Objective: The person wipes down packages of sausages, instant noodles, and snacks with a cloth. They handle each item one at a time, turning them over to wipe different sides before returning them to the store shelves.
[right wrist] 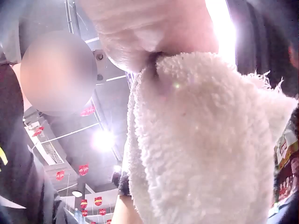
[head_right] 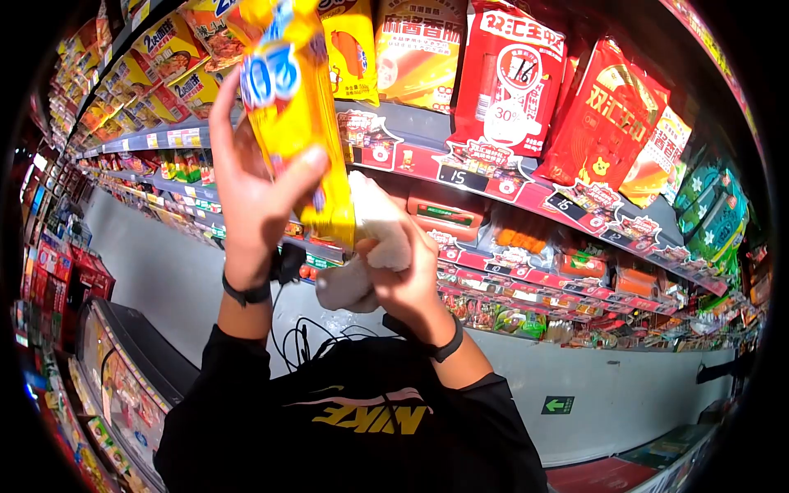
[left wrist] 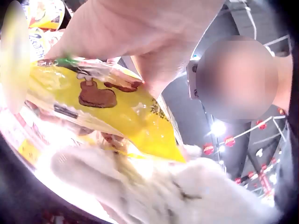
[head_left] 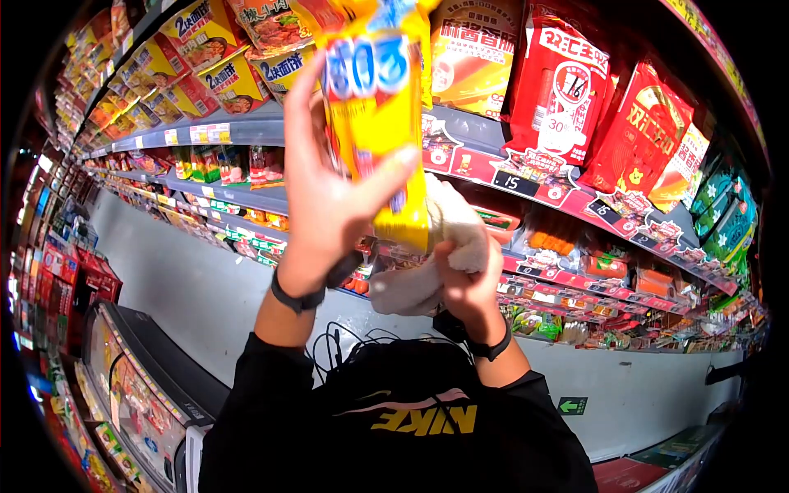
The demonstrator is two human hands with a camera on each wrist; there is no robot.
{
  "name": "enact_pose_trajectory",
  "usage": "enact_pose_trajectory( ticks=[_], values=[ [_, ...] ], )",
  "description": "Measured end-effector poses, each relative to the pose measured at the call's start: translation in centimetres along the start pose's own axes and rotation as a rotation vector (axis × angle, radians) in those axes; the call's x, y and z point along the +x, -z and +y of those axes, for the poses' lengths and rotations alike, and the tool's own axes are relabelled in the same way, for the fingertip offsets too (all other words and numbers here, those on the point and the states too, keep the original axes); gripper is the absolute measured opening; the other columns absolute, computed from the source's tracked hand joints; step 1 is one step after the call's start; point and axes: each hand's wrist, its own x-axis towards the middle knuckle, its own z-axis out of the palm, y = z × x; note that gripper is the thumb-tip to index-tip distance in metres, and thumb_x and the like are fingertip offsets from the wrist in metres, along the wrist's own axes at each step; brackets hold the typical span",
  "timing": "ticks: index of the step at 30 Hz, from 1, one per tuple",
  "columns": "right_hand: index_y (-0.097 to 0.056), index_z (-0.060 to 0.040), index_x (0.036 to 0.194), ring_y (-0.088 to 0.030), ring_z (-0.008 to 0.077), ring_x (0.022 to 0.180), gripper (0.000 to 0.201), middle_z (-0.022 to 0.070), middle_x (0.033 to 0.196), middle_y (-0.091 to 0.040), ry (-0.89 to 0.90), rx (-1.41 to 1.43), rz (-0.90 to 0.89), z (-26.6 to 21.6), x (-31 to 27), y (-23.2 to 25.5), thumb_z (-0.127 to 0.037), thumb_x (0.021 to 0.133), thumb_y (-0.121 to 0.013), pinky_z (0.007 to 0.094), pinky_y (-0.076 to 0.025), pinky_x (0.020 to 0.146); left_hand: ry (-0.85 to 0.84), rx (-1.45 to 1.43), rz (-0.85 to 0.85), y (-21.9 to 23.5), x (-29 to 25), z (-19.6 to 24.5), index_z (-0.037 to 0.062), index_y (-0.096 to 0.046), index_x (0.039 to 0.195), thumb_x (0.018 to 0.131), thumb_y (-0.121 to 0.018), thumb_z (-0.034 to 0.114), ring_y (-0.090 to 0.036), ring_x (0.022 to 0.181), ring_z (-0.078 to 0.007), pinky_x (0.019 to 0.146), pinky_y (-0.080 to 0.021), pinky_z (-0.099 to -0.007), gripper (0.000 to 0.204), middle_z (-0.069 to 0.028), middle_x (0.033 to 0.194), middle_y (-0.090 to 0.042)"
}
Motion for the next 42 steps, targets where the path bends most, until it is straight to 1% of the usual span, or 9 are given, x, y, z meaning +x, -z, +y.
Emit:
enact_pose_trajectory(
  ticks=[3,10,12,16,18,21,26,36,42],
  values=[
    [-0.058,0.0013,0.126,-0.064,0.0157,0.092,0.042,0.0135,0.112,-0.067,0.039,-0.195,-0.006,1.0,-0.4,1.8,-0.013,0.088,-0.068,0.031,-0.052,0.081,-0.04,0.117,0.003,-0.1,3.2,-0.9,0.0029,-0.028,0.146,0.076,-0.079,0.008,-0.06,0.11,-0.0221,0.094,-0.051,-0.0354,0.087,-0.0153,0.125,-0.055],
    [-0.057,0.0039,0.128,-0.066,0.0224,0.106,0.044,0.0167,0.121,-0.066,-0.011,-0.085,-0.03,2.5,-1.1,4.0,-0.019,0.092,-0.065,0.033,-0.05,0.091,-0.147,0.32,0.065,-3.0,7.0,-2.2,0.0048,-0.037,0.143,0.08,-0.079,0.017,-0.06,0.113,-0.0281,0.096,-0.05,-0.0376,0.076,-0.0184,0.127,-0.056],
    [-0.055,0.0058,0.129,-0.065,0.0248,0.11,0.046,0.0181,0.124,-0.065,0.0,-0.046,-0.05,3.1,-1.4,4.2,-0.02,0.093,-0.064,0.0344,-0.05,0.093,-0.193,0.456,0.308,-4.6,7.5,-1.6,0.0001,-0.043,0.135,0.072,-0.081,0.004,-0.065,0.097,-0.0246,0.085,-0.055,-0.0365,0.074,-0.0175,0.112,-0.065],
    [-0.059,0.007,0.125,-0.067,0.0254,0.106,0.042,0.0187,0.123,-0.066,0.052,-0.04,-0.024,3.9,-1.8,4.2,-0.017,0.092,-0.065,0.0344,-0.052,0.089,-0.022,0.411,0.262,-5.3,8.2,-0.6,0.003,-0.032,0.142,0.069,-0.085,0.012,-0.06,0.11,-0.0308,0.097,-0.049,-0.0414,0.091,-0.0204,0.12,-0.06],
    [-0.06,0.0075,0.123,-0.068,0.0255,0.104,0.04,0.0189,0.122,-0.066,0.087,-0.057,-0.03,4.0,-1.9,4.2,-0.016,0.091,-0.066,0.0341,-0.053,0.087,-0.373,0.845,0.303,-4.6,8.7,-3.3,0.0023,-0.036,0.141,0.072,-0.084,0.024,-0.054,0.118,-0.0378,0.097,-0.047,-0.0439,0.087,-0.0242,0.129,-0.053],
    [-0.058,0.0102,0.123,-0.063,0.0276,0.114,0.043,0.0207,0.124,-0.064,-0.042,-0.041,-0.092,3.5,-2.1,4.5,-0.02,0.093,-0.065,0.0384,-0.048,0.097,-0.383,0.96,0.331,-4.7,8.4,-4.0,0.0019,-0.037,0.141,0.071,-0.084,0.024,-0.052,0.118,-0.0383,0.096,-0.047,-0.045,0.087,-0.0238,0.13,-0.049],
    [-0.06,0.0057,0.123,-0.069,0.021,0.096,0.037,0.0162,0.116,-0.068,0.079,-0.119,-0.074,3.9,-1.9,4.7,-0.011,0.09,-0.066,0.0318,-0.054,0.082,-0.436,1.028,0.138,-3.7,7.9,-3.6,0.0093,-0.043,0.139,0.069,-0.084,0.024,-0.053,0.112,-0.0426,0.094,-0.048,-0.047,0.082,-0.0231,0.124,-0.045],
    [-0.059,0.0046,0.124,-0.067,0.018,0.098,0.041,0.0142,0.112,-0.069,-0.014,-0.195,-0.049,3.0,-1.9,4.1,-0.019,0.092,-0.067,0.0319,-0.052,0.085,-0.331,0.978,0.056,-3.4,7.8,-2.4,0.0083,-0.047,0.136,0.07,-0.083,0.028,-0.051,0.11,-0.046,0.094,-0.045,-0.0522,0.078,-0.027,0.124,-0.048],
    [-0.059,0.0047,0.125,-0.066,0.0178,0.102,0.046,0.0126,0.114,-0.069,-0.195,-0.085,-0.013,3.9,-2.7,4.2,-0.023,0.09,-0.069,0.032,-0.051,0.09,-0.374,1.328,-0.019,-2.3,7.3,-1.0,0.0073,-0.047,0.138,0.071,-0.081,0.031,-0.051,0.116,-0.0453,0.098,-0.044,-0.048,0.079,-0.0269,0.129,-0.05]
  ],
)
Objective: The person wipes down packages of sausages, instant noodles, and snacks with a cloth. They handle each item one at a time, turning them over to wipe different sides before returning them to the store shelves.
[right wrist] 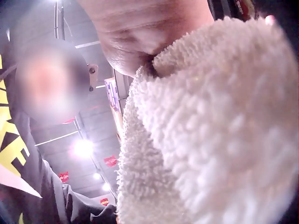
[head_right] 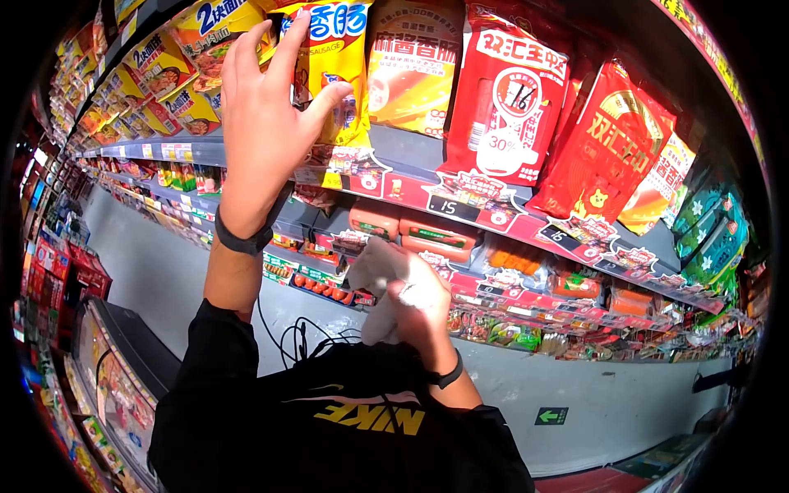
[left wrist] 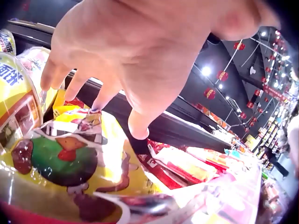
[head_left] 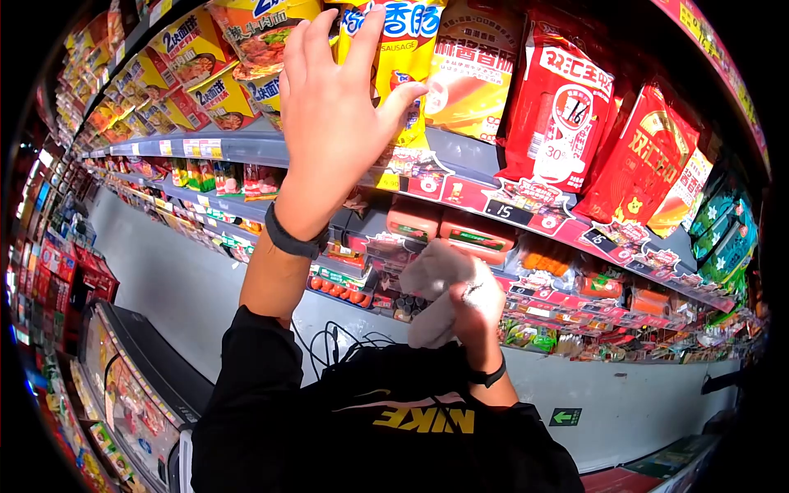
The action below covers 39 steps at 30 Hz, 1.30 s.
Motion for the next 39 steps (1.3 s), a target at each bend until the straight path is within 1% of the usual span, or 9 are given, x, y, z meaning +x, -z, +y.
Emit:
enact_pose_trajectory(
  ticks=[2,5,9,15,21,28,29,33,39],
  values=[
    [-0.061,0.0081,0.121,-0.065,0.0218,0.103,0.059,0.0144,0.111,-0.069,-0.051,0.127,0.112,0.0,0.0,-0.2,-0.041,0.09,-0.069,0.0336,-0.049,0.092,-0.112,-0.006,0.13,-1.1,-0.5,-1.1,0.009,-0.049,0.138,0.079,-0.079,0.024,-0.052,0.121,-0.037,0.102,-0.043,-0.0444,0.068,-0.0226,0.131,-0.051],
    [-0.059,0.0089,0.123,-0.064,0.0229,0.107,0.055,0.016,0.117,-0.067,0.045,0.039,0.091,-1.5,0.7,-0.1,-0.036,0.092,-0.067,0.0337,-0.047,0.096,-0.087,-0.275,0.077,-0.5,-1.5,-1.7,0.012,-0.056,0.131,0.075,-0.078,0.029,-0.041,0.126,-0.0457,0.105,-0.035,-0.0524,0.062,-0.0241,0.133,-0.046],
    [-0.057,0.0094,0.126,-0.063,0.0219,0.112,0.043,0.0174,0.121,-0.067,0.154,-0.065,0.076,-2.0,1.1,0.0,-0.019,0.094,-0.064,0.0339,-0.046,0.099,-0.078,-0.481,0.064,0.9,-3.4,-1.5,0.005,-0.063,0.119,0.075,-0.078,0.013,-0.052,0.118,-0.038,0.099,-0.044,-0.0428,0.047,-0.0208,0.131,-0.052],
    [-0.059,0.0086,0.124,-0.063,0.0222,0.111,0.04,0.017,0.119,-0.067,0.101,-0.017,0.099,-0.8,0.3,-1.4,-0.018,0.094,-0.064,0.0337,-0.046,0.098,0.15,-0.554,0.488,-0.7,-5.7,-6.2,0.0015,-0.068,0.082,0.083,-0.069,0.004,-0.062,0.091,-0.0281,0.081,-0.048,-0.0363,0.003,-0.0094,0.095,-0.069],
    [-0.06,0.0069,0.124,-0.063,0.0206,0.107,0.038,0.0153,0.116,-0.067,0.108,-0.127,0.049,-1.2,-0.8,-3.8,-0.015,0.093,-0.063,0.0333,-0.046,0.096,0.288,-0.45,0.431,-2.5,-4.6,-11.7,0.0022,-0.054,0.124,0.085,-0.073,0.021,-0.057,0.106,-0.0368,0.095,-0.044,-0.0446,0.048,-0.02,0.122,-0.054],
    [-0.061,0.0066,0.122,-0.064,0.0203,0.106,0.037,0.0152,0.114,-0.068,0.022,-0.093,0.082,-0.3,-2.6,-5.6,-0.015,0.092,-0.064,0.0332,-0.046,0.095,0.198,-0.462,0.305,0.6,-0.5,-13.4,0.005,-0.046,0.135,0.079,-0.081,0.032,-0.057,0.116,-0.0286,0.097,-0.045,-0.0396,0.072,-0.0204,0.124,-0.057],
    [-0.061,0.0066,0.122,-0.064,0.0203,0.106,0.037,0.0152,0.114,-0.068,0.027,-0.094,0.084,-0.5,-2.7,-5.8,-0.015,0.092,-0.064,0.0332,-0.046,0.095,0.248,-0.54,0.295,0.5,0.0,-13.3,0.0087,-0.036,0.145,0.075,-0.079,0.033,-0.051,0.122,-0.0442,0.101,-0.044,-0.0457,0.086,-0.027,0.134,-0.05],
    [-0.061,0.0071,0.121,-0.064,0.0203,0.105,0.037,0.0153,0.113,-0.069,0.044,-0.06,0.111,-1.2,-3.6,-7.6,-0.015,0.092,-0.064,0.0329,-0.047,0.095,0.45,-0.561,0.003,3.0,2.1,-11.6,0.0038,-0.013,0.151,0.076,-0.079,0.034,-0.056,0.119,-0.0443,0.097,-0.047,-0.0438,0.104,-0.0293,0.133,-0.052],
    [-0.06,0.0087,0.122,-0.065,0.0201,0.104,0.04,0.016,0.113,-0.069,0.038,-0.094,0.14,-2.0,-5.5,-9.2,-0.017,0.092,-0.065,0.0329,-0.048,0.093,0.414,-0.619,0.092,0.9,3.2,-12.0,0.0004,-0.012,0.151,0.073,-0.081,0.034,-0.058,0.116,-0.0444,0.095,-0.049,-0.0437,0.109,-0.035,0.127,-0.054]
  ],
)
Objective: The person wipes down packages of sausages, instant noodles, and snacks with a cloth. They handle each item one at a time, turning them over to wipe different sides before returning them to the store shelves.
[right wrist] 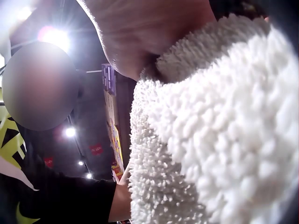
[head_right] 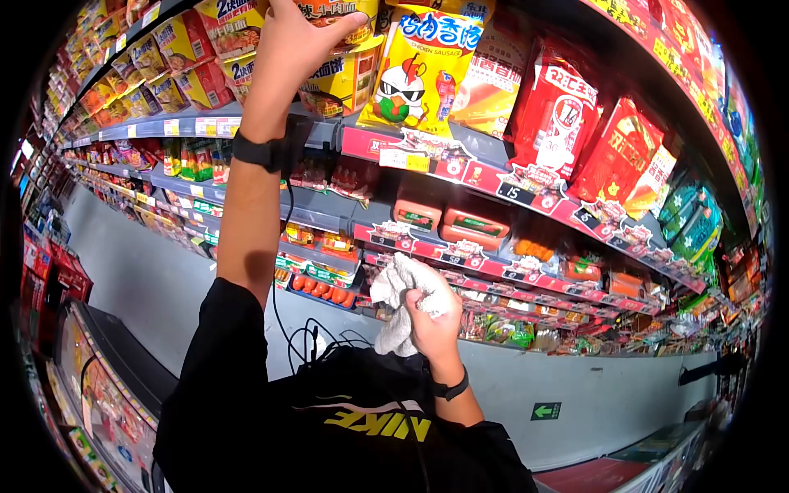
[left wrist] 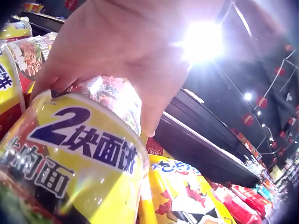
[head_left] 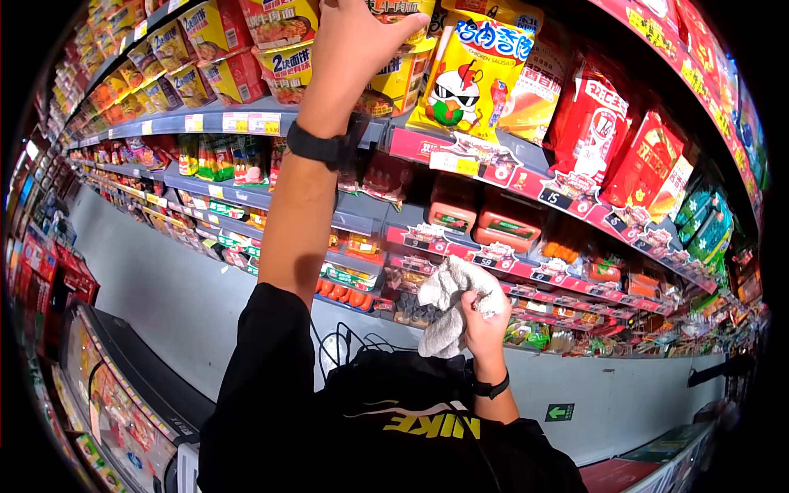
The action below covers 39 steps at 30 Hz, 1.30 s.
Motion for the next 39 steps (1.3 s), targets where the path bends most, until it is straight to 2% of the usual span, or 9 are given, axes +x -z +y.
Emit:
enact_pose_trajectory(
  ticks=[13,21,25,28,29,31,33,35,39],
  values=[
    [-0.06,0.0092,0.122,-0.064,0.0193,0.104,0.041,0.0158,0.115,-0.067,0.055,-0.074,0.084,-2.4,-3.1,-0.8,-0.018,0.092,-0.065,0.0324,-0.048,0.093,-0.143,-0.153,0.176,1.5,-1.2,1.1,0.0072,-0.032,0.146,0.072,-0.084,0.031,-0.067,0.1,-0.0372,0.085,-0.053,-0.0414,0.093,-0.0238,0.109,-0.067],
    [-0.06,0.009,0.122,-0.064,0.0223,0.108,0.044,0.0177,0.118,-0.067,0.05,-0.085,0.125,-2.9,-4.6,0.0,-0.025,0.094,-0.066,0.0338,-0.048,0.095,-0.116,-0.27,0.139,2.9,-5.7,2.3,0.0063,-0.037,0.14,0.073,-0.086,0.031,-0.057,0.117,-0.0267,0.099,-0.045,-0.0377,0.087,-0.0214,0.125,-0.057],
    [-0.054,0.011,0.128,-0.061,0.0242,0.114,0.043,0.0188,0.126,-0.062,0.109,0.117,0.29,-2.4,-5.1,1.6,-0.018,0.097,-0.06,0.0356,-0.045,0.1,-0.291,-0.265,0.292,3.6,-9.9,1.5,0.0083,-0.024,0.146,0.068,-0.09,0.019,-0.053,0.119,-0.0265,0.099,-0.045,-0.036,0.103,-0.0183,0.131,-0.05],
    [-0.054,0.0108,0.125,-0.061,0.0236,0.111,0.034,0.0174,0.122,-0.062,0.09,0.157,0.545,-1.2,-5.8,3.5,-0.006,0.096,-0.055,0.036,-0.045,0.1,-0.158,-0.52,0.208,4.6,-15.3,3.6,0.009,-0.008,0.151,0.07,-0.087,0.016,-0.047,0.125,-0.0286,0.103,-0.043,-0.0405,0.113,-0.017,0.139,-0.04],
    [-0.053,0.0101,0.125,-0.062,0.023,0.108,0.032,0.0159,0.119,-0.063,0.099,0.203,0.625,-0.8,-5.8,4.0,-0.004,0.096,-0.053,0.0361,-0.046,0.097,-0.233,-0.565,0.166,4.8,-17.2,4.0,0.0101,-0.004,0.151,0.061,-0.093,0.015,-0.04,0.133,-0.0326,0.11,-0.039,-0.0442,0.126,-0.0196,0.143,-0.032],
    [-0.051,0.0089,0.127,-0.062,0.0223,0.107,0.032,0.0158,0.12,-0.062,0.035,0.36,0.678,-1.5,-6.0,5.1,-0.005,0.098,-0.051,0.0358,-0.047,0.096,0.019,-1.015,-0.009,4.3,-21.9,5.5,0.009,-0.005,0.15,0.061,-0.094,0.02,-0.038,0.134,-0.0319,0.111,-0.038,-0.0432,0.126,-0.0195,0.145,-0.029],
    [-0.046,0.0066,0.133,-0.059,0.0244,0.113,0.037,0.0175,0.128,-0.057,0.04,0.404,0.642,-2.0,-6.5,6.2,-0.015,0.102,-0.047,0.0387,-0.047,0.097,0.256,-1.081,-0.165,3.7,-27.1,6.2,0.0074,-0.007,0.149,0.06,-0.095,0.031,-0.036,0.135,-0.0306,0.111,-0.037,-0.0437,0.128,-0.0186,0.146,-0.027],
    [-0.044,0.0063,0.135,-0.057,0.0265,0.118,0.042,0.0188,0.132,-0.055,0.045,0.495,0.646,-2.7,-6.8,6.8,-0.022,0.104,-0.044,0.0412,-0.046,0.1,-0.065,-0.804,-0.263,2.8,-30.6,5.9,0.0054,-0.007,0.147,0.058,-0.095,0.037,-0.034,0.136,-0.0286,0.111,-0.035,-0.0442,0.129,-0.0171,0.144,-0.026],
    [-0.039,0.0065,0.139,-0.057,0.0287,0.12,0.049,0.0197,0.134,-0.053,0.067,0.648,0.527,-3.1,-9.4,8.9,-0.03,0.106,-0.041,0.0422,-0.045,0.102,-0.018,-0.851,-0.379,1.9,-36.4,7.3,0.0048,-0.008,0.145,0.059,-0.095,0.035,-0.037,0.134,-0.0263,0.109,-0.037,-0.043,0.126,-0.0152,0.141,-0.028]
  ],
)
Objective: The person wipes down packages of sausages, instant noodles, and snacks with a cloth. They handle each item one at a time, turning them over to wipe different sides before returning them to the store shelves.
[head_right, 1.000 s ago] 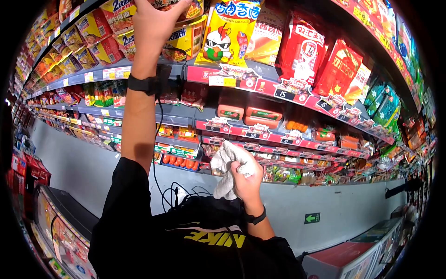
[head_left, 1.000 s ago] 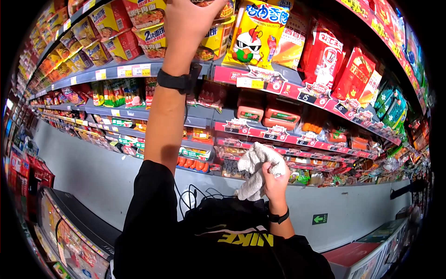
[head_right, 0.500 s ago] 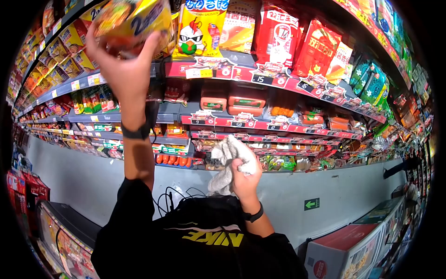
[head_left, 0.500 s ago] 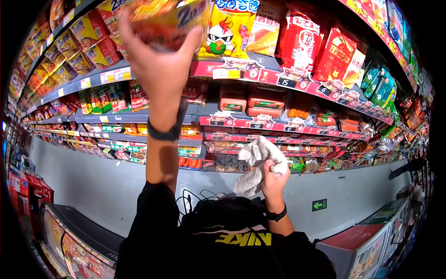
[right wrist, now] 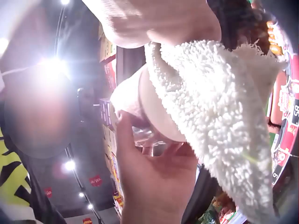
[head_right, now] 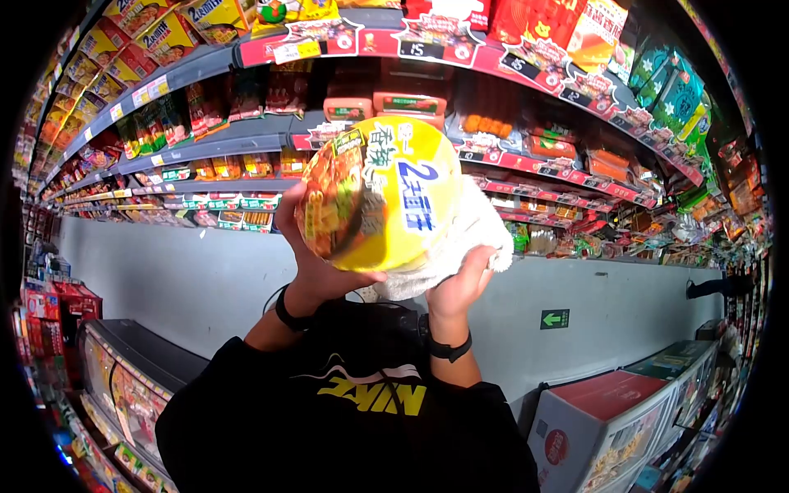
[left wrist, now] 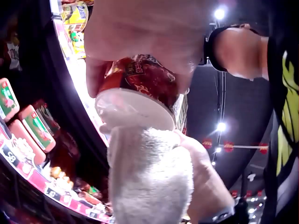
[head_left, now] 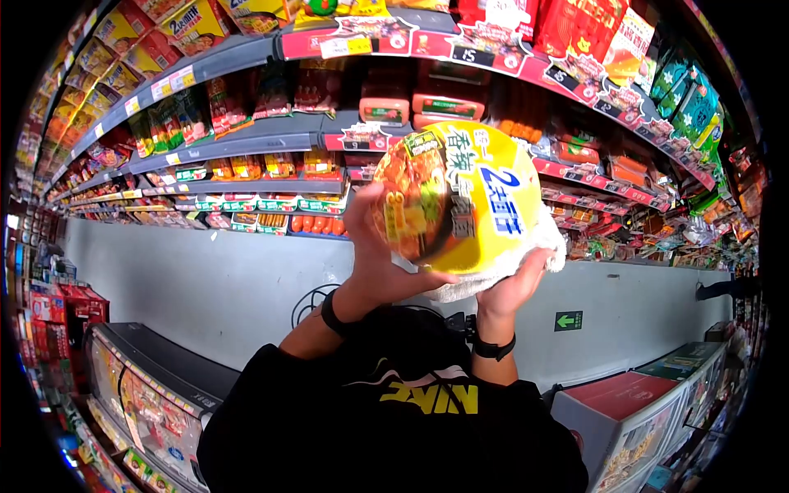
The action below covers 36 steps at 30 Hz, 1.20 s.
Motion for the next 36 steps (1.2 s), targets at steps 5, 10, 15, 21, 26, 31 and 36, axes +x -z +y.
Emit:
enact_pose_trajectory(
  ticks=[5,10,15,21,26,31,36],
  values=[
    [-0.041,0.0017,0.14,-0.058,0.0178,0.113,0.046,0.012,0.129,-0.057,0.012,-0.439,-0.153,0.6,-2.2,6.0,-0.029,0.105,-0.041,0.0317,-0.047,0.096,0.175,0.192,-0.254,-0.6,-3.7,1.2,0.0159,-0.003,0.149,0.065,-0.091,0.014,-0.044,0.133,-0.0332,0.107,-0.043,-0.044,0.121,-0.018,0.145,-0.033],
    [-0.045,0.0038,0.136,-0.063,0.0202,0.102,0.059,0.0107,0.12,-0.063,-0.239,-0.408,0.018,1.3,-5.9,8.4,-0.045,0.104,-0.036,0.0352,-0.05,0.092,0.359,0.232,-0.277,-1.4,-5.0,2.3,0.0089,-0.012,0.149,0.058,-0.094,0.024,-0.043,0.132,-0.0381,0.106,-0.041,-0.0457,0.123,-0.0219,0.143,-0.035],
    [-0.023,0.0011,0.15,-0.048,0.0312,0.131,0.084,0.0187,0.148,-0.041,-0.064,-0.111,-0.048,0.8,-4.9,6.9,-0.064,0.098,-0.03,0.0455,-0.041,0.108,0.373,0.267,-0.375,-0.6,-4.1,4.0,-0.0007,-0.018,0.149,0.054,-0.096,0.03,-0.042,0.133,-0.0409,0.107,-0.037,-0.0456,0.127,-0.0251,0.143,-0.037],
    [-0.021,0.0053,0.151,-0.037,0.0331,0.139,0.087,0.022,0.153,-0.033,0.038,-0.321,-0.194,-1.2,-3.8,2.2,-0.064,0.099,-0.027,0.0448,-0.026,0.117,0.489,-0.046,-0.453,3.7,-4.3,4.7,0.0052,-0.003,0.156,0.059,-0.094,0.018,-0.032,0.143,-0.0314,0.114,-0.031,-0.0423,0.133,-0.0191,0.155,-0.027],
    [-0.051,0.0116,0.132,-0.045,0.0364,0.134,0.088,0.0276,0.142,-0.047,0.02,-0.353,-0.403,1.1,-4.9,-2.0,-0.067,0.094,-0.04,0.0448,-0.031,0.113,0.621,-0.372,-0.46,10.9,-3.1,5.4,0.0041,-0.001,0.157,0.062,-0.092,0.017,-0.023,0.147,-0.0235,0.118,-0.021,-0.0399,0.132,-0.0146,0.16,-0.02],
    [-0.052,0.01,0.133,-0.044,0.0347,0.135,0.08,0.0239,0.14,-0.051,-0.08,-0.629,-0.645,4.6,-7.4,-8.3,-0.06,0.096,-0.044,0.0435,-0.029,0.113,0.607,-0.172,-0.355,20.0,-4.3,5.9,0.0012,-0.005,0.156,0.058,-0.093,0.034,-0.03,0.144,-0.024,0.116,-0.023,-0.0392,0.136,-0.016,0.157,-0.027],
    [-0.05,0.0104,0.135,-0.04,0.0365,0.139,0.073,0.024,0.143,-0.049,-0.035,-0.765,-0.823,7.8,-10.4,-13.9,-0.052,0.098,-0.042,0.0443,-0.028,0.114,0.541,-0.139,-0.208,26.9,-4.6,8.5,0.0007,-0.027,0.152,0.059,-0.09,0.027,-0.042,0.137,-0.0312,0.112,-0.031,-0.0386,0.116,-0.0207,0.149,-0.04]
  ],
)
